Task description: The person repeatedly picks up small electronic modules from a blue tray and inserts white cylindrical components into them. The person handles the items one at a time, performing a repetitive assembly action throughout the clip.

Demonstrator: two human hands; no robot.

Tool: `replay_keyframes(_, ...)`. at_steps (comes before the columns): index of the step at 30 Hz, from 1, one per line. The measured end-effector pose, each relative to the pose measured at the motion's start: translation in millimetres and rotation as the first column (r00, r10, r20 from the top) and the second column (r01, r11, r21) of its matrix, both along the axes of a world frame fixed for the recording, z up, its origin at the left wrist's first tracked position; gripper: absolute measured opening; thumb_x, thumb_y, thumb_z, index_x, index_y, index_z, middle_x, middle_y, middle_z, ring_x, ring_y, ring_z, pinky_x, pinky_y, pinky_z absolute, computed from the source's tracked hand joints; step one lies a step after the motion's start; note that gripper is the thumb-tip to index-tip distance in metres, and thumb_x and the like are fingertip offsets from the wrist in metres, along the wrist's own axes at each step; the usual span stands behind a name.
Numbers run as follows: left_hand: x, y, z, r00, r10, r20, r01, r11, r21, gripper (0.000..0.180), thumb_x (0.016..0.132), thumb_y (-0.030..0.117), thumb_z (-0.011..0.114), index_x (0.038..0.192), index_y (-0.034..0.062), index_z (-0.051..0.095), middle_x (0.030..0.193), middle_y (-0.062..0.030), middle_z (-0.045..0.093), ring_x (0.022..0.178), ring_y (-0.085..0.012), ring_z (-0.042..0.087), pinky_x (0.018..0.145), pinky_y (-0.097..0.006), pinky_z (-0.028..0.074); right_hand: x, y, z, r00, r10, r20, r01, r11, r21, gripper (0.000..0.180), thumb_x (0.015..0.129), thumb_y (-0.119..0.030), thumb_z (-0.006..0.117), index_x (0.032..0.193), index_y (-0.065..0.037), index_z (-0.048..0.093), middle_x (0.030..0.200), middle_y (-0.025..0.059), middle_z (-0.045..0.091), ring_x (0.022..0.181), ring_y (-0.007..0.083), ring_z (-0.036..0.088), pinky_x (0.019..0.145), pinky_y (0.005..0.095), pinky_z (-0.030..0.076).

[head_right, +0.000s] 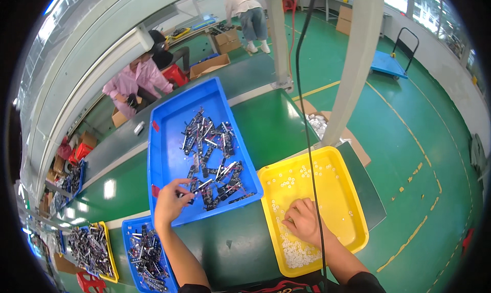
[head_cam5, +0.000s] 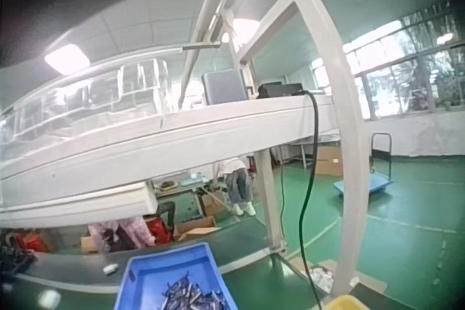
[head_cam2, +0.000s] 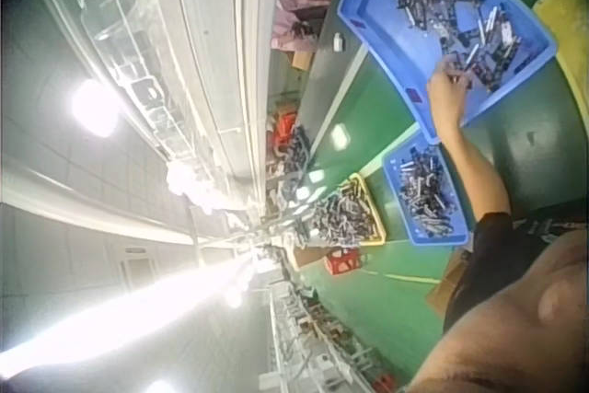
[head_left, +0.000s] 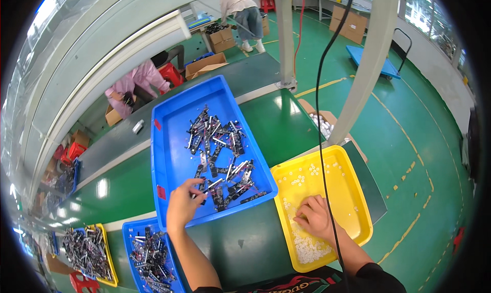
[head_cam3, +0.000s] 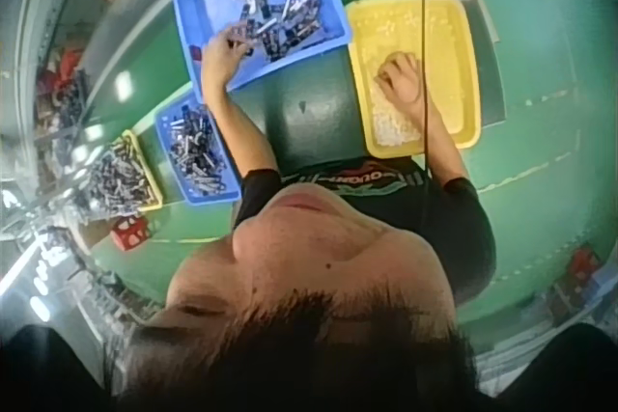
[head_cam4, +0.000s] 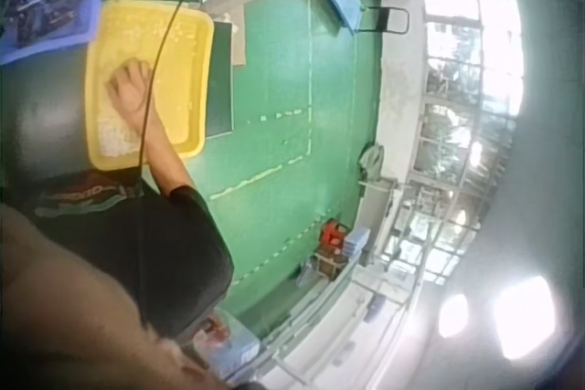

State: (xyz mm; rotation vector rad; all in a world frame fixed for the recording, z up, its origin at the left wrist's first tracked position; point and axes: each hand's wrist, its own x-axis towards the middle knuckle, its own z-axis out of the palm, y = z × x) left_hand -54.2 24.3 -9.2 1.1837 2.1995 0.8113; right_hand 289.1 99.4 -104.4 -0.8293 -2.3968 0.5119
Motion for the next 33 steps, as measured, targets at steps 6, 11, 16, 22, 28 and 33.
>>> replay_keyframes(6, 2, -18, 26, 0.965, -0.044, 0.259, -0.1, 0.85, 0.518, 0.034, 0.077, -0.004, 0.071, 0.109, -0.0014, 0.064, 0.082, -0.0073, 0.066, 0.08, -0.014, 0.065, 0.068, -0.025, 0.052, -1, -1, 12, 0.999, 0.026, 0.02, -0.028, 0.994, 0.108, 0.021, 0.065, -0.01, 0.078, 0.077, -0.013, 0.061, 0.087, 0.0018, 0.057, 0.086, 0.0248, 0.052, 0.074, 0.0375, 0.039)
replay_keyframes(11, 7, -29, 35, 0.899, -0.227, 0.376, -0.132, 0.677, 0.724, 0.027, 0.075, -0.01, 0.069, 0.101, -0.0074, 0.065, 0.091, -0.0094, 0.061, 0.086, -0.0176, 0.065, 0.076, -0.027, 0.053, -7, -8, 31, 0.994, 0.072, -0.081, -0.079, 0.993, -0.084, 0.015, 0.069, -0.008, 0.076, 0.075, -0.009, 0.062, 0.077, 0.0038, 0.063, 0.073, 0.0247, 0.058, 0.066, 0.0355, 0.045)
replay_keyframes(16, 7, -25, 27, 0.887, -0.178, 0.426, -0.247, 0.596, 0.764, 0.03, 0.073, -0.013, 0.07, 0.102, -0.0068, 0.066, 0.088, -0.0097, 0.063, 0.081, -0.0152, 0.065, 0.069, -0.023, 0.052, -33, -13, 69, 0.971, 0.132, -0.201, -0.171, 0.967, -0.187, 0.013, 0.072, -0.006, 0.076, 0.076, -0.006, 0.064, 0.072, 0.0064, 0.064, 0.065, 0.0242, 0.061, 0.059, 0.0321, 0.049)
replay_keyframes(22, 14, -24, 42, 0.87, -0.05, 0.49, -0.354, 0.628, 0.693, 0.02, 0.076, -0.008, 0.069, 0.094, -0.0017, 0.065, 0.087, -0.0059, 0.065, 0.074, -0.0126, 0.063, 0.067, -0.023, 0.05, -81, 7, 123, 0.859, 0.44, -0.261, -0.43, 0.898, 0.096, 0.018, 0.068, -0.003, 0.078, 0.076, -0.005, 0.063, 0.068, 0.0054, 0.062, 0.059, 0.0211, 0.059, 0.052, 0.0308, 0.045)
replay_keyframes(28, 18, -27, 48, 0.856, 0.008, 0.517, -0.408, 0.623, 0.667, 0.031, 0.076, -0.007, 0.07, 0.107, -0.003, 0.065, 0.088, -0.0062, 0.064, 0.078, -0.0124, 0.062, 0.07, -0.023, 0.049, -113, 26, 169, 0.756, 0.521, -0.395, -0.419, 0.85, 0.319, 0.021, 0.064, -0.001, 0.08, 0.077, -0.003, 0.064, 0.068, 0.0072, 0.063, 0.055, 0.0215, 0.058, 0.049, 0.03, 0.043)
replay_keyframes(33, 13, -18, 38, 0.95, 0.024, 0.31, -0.246, 0.669, 0.701, 0.03, 0.076, -0.006, 0.072, 0.105, -0.0013, 0.068, 0.088, -0.0051, 0.063, 0.08, -0.0104, 0.06, 0.071, -0.023, 0.048, -96, 45, 187, 0.634, 0.505, -0.587, -0.326, 0.862, 0.389, 0.022, 0.065, 0.001, 0.08, 0.081, 0.002, 0.065, 0.068, 0.0097, 0.066, 0.057, 0.0217, 0.061, 0.05, 0.0282, 0.046)
